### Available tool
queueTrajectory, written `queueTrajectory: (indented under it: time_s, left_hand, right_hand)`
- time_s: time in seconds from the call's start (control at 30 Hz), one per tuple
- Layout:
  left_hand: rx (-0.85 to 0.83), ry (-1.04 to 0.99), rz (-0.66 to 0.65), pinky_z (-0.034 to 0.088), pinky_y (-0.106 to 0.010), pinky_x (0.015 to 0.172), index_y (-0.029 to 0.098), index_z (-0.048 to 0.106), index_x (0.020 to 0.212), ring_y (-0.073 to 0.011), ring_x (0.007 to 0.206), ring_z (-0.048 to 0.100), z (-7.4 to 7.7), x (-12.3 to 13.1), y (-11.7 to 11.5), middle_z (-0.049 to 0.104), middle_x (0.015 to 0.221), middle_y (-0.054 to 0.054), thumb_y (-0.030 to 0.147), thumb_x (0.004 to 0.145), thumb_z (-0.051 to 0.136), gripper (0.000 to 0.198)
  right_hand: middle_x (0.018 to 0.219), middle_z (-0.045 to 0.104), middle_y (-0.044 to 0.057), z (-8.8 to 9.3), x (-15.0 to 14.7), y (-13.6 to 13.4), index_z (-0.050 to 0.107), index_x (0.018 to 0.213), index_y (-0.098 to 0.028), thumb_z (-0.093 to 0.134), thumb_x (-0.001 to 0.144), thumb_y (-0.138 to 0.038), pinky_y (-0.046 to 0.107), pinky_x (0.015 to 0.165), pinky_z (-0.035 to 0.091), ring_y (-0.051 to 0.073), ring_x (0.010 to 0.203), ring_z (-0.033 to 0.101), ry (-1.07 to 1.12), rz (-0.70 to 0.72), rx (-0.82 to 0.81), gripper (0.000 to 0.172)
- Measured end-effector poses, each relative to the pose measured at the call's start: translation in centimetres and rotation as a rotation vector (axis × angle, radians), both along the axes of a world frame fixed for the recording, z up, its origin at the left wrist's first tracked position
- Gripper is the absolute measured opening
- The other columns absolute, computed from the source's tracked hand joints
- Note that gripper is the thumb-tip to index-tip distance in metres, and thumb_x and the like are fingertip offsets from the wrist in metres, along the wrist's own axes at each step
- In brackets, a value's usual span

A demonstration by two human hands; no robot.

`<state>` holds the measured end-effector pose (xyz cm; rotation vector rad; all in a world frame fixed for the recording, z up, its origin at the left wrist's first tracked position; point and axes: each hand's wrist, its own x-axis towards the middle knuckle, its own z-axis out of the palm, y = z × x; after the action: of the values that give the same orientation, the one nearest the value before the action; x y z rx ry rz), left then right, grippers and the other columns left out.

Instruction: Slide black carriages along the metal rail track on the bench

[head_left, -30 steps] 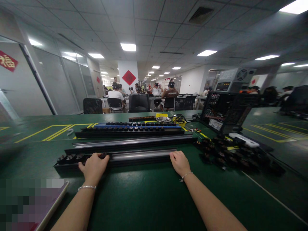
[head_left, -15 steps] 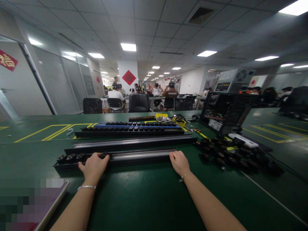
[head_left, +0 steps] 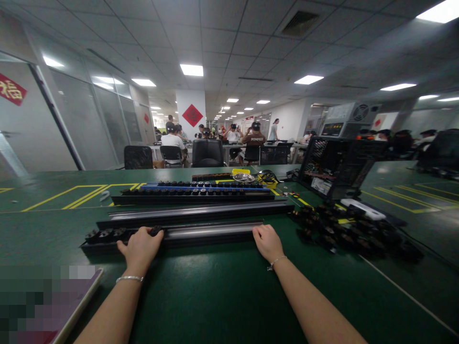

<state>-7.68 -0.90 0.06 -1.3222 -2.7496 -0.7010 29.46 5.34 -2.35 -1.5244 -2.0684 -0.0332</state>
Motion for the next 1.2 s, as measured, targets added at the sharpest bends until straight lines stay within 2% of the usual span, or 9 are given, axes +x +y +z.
queueTrajectory:
  time_s: [0.47, 0.83, 1.2]
  left_hand:
    - [-0.001, -0.022, -0.015, 0.011, -0.060, 0.102, 0.020, 0.060, 0.093, -0.0350, 0.101, 0.057, 0.4, 0.3, -0.2, 0.068, 0.094, -0.014, 0.057, 0.070, 0.041, 0.048]
    - [0.034, -0.002, -0.065, 0.008, -0.062, 0.103, 0.020, 0.059, 0.088, -0.0335, 0.100, 0.057, 0.1, 1.0, 0.1, 0.068, 0.092, -0.014, 0.058, 0.070, 0.043, 0.045]
    - [0.030, -0.020, -0.059, 0.006, -0.061, 0.103, 0.021, 0.059, 0.089, -0.0330, 0.101, 0.057, 0.0, 1.1, 0.2, 0.068, 0.093, -0.014, 0.059, 0.070, 0.044, 0.045]
  right_hand:
    - [0.085, 0.065, 0.004, 0.0, 0.1, 0.0, 0.066, 0.081, -0.021, 0.035, 0.090, -0.033, 0.027, 0.076, 0.036, 0.017, 0.085, 0.051, 0.046, 0.030, -0.034, 0.035]
    - [0.086, 0.066, 0.004, 0.2, 0.0, -0.1, 0.066, 0.079, -0.021, 0.036, 0.090, -0.034, 0.028, 0.077, 0.036, 0.017, 0.085, 0.051, 0.042, 0.023, -0.031, 0.034]
    - [0.083, 0.066, 0.004, 0.2, -0.1, -0.1, 0.065, 0.078, -0.020, 0.035, 0.090, -0.033, 0.028, 0.077, 0.037, 0.017, 0.083, 0.052, 0.006, 0.021, -0.005, 0.035]
